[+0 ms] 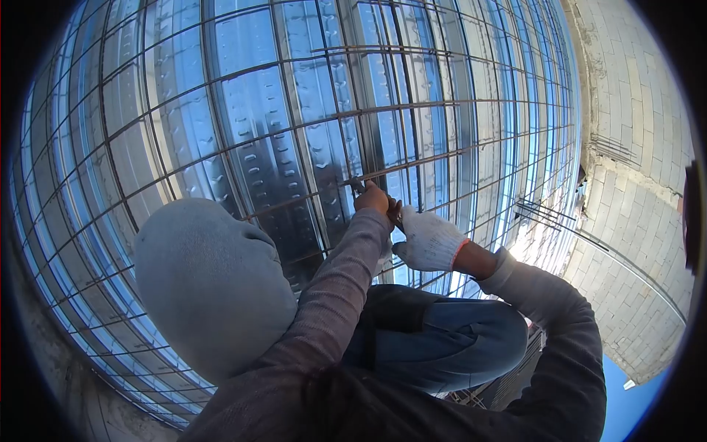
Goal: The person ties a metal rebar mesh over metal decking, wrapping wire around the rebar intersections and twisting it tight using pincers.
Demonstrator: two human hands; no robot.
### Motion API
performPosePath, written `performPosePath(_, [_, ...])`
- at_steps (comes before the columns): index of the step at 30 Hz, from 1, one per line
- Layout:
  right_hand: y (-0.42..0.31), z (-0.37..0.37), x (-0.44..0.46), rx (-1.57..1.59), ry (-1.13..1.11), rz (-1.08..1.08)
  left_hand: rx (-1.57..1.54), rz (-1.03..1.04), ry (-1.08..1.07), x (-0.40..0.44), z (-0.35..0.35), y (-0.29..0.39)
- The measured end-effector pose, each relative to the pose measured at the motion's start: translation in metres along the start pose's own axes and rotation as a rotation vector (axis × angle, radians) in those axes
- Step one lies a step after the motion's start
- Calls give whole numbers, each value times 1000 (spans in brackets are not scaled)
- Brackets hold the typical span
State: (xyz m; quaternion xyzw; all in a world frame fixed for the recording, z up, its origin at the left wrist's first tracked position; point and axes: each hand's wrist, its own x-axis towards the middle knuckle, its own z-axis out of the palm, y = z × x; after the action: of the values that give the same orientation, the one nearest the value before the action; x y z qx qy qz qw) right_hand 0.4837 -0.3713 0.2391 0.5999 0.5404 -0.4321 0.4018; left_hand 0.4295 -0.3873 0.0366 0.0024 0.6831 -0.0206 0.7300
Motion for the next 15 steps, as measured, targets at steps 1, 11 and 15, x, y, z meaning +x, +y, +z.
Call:
performPosePath(1, [18,10,0,155,58,-54,-380,-66,-203,-13,-8,-9])
performPosePath(11, [27,71,10,2115,-748,-25,-1168,141,-1125,15,-26,-50])
performPosePath(15, [30,90,26,2395,-1221,-158,-1232,43,-988,6,-27,-50])
